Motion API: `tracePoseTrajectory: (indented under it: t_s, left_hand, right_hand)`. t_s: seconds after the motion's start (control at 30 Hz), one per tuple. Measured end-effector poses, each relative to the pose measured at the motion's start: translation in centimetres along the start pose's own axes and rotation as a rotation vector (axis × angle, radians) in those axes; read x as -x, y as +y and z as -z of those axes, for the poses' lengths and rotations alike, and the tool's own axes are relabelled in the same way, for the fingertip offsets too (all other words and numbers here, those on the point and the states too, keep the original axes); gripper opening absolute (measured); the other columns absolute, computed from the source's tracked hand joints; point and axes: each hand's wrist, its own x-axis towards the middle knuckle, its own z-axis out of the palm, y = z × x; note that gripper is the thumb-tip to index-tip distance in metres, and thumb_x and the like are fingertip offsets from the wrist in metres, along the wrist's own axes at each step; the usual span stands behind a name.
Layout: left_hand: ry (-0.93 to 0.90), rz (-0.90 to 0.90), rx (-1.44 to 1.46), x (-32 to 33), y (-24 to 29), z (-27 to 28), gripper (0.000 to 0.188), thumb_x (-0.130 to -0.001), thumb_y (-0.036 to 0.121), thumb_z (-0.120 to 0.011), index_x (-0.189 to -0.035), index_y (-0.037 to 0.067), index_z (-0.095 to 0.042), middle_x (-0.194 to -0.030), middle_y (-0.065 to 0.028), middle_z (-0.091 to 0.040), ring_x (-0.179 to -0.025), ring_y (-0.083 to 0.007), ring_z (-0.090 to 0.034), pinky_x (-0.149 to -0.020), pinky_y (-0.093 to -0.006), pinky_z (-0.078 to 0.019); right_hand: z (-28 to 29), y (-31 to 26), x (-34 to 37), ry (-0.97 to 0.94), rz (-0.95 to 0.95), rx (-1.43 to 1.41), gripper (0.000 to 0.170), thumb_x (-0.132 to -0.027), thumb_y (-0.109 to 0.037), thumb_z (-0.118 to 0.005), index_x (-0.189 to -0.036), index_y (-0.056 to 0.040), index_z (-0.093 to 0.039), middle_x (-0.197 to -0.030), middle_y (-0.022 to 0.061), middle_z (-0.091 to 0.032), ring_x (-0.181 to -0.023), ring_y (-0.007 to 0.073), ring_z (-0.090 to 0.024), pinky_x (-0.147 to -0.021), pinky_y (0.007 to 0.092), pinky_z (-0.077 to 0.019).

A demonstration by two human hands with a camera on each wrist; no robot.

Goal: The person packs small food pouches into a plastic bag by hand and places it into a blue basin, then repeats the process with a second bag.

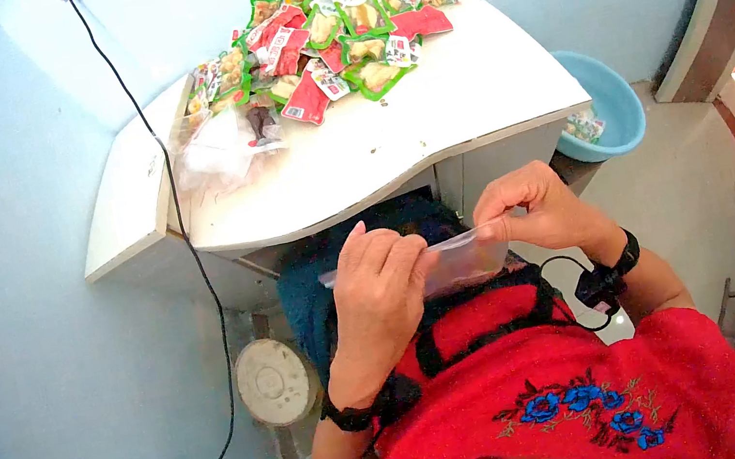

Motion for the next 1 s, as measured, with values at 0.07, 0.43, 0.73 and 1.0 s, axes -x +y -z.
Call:
tracePoseTrajectory:
  t_s: [0.07,0.43,0.73,1.0]
  left_hand:
    - [0.022,-0.024,0.027,0.0,-0.2,-0.3,0.016,-0.078,0.011,-0.072,-0.089,0.004,-0.062,-0.082,-0.0096,-0.059,-0.081,-0.0302,-0.061,-0.092,-0.0484,-0.0479]
    - [-0.004,0.130,0.073,-0.3,-0.8,-0.1,0.008,-0.082,0.010,-0.069,-0.081,0.003,-0.064,-0.076,-0.0128,-0.062,-0.074,-0.0321,-0.063,-0.074,-0.0394,-0.0527]
    - [-0.435,0.531,0.540,0.3,-9.3,-7.3,0.022,-0.086,0.019,-0.067,-0.078,-0.003,-0.067,-0.059,-0.0056,-0.059,-0.055,-0.0112,-0.054,-0.053,-0.0293,-0.0440]
    - [-0.564,0.888,1.027,7.2,-10.0,-13.0,0.014,-0.087,0.018,-0.067,-0.086,0.004,-0.070,-0.073,0.0037,-0.062,-0.062,-0.0055,-0.052,-0.055,-0.0212,-0.0410]
  right_hand:
    - [0.4,0.6,0.2,-0.053,-0.030,-0.037,0.015,-0.080,-0.012,-0.075,-0.088,-0.0010,-0.071,-0.085,0.0061,-0.070,-0.079,0.0118,-0.064,-0.071,0.0272,-0.0516]
    - [-1.9,9.1,1.6,-0.476,-0.078,0.063,0.036,-0.081,-0.018,-0.074,-0.113,-0.0043,-0.066,-0.109,0.0112,-0.070,-0.101,0.0215,-0.064,-0.092,0.0349,-0.0499]
    - [-1.6,8.3,2.6,-0.514,-0.124,0.017,0.019,-0.086,-0.015,-0.069,-0.101,-0.0033,-0.072,-0.101,0.0082,-0.073,-0.094,0.0205,-0.068,-0.087,0.0336,-0.0516]
    - [-0.7,8.3,2.6,-0.605,-0.469,0.150,0.037,-0.077,-0.024,-0.078,-0.106,-0.0028,-0.070,-0.110,0.0115,-0.070,-0.100,0.0222,-0.066,-0.086,0.0322,-0.0509]
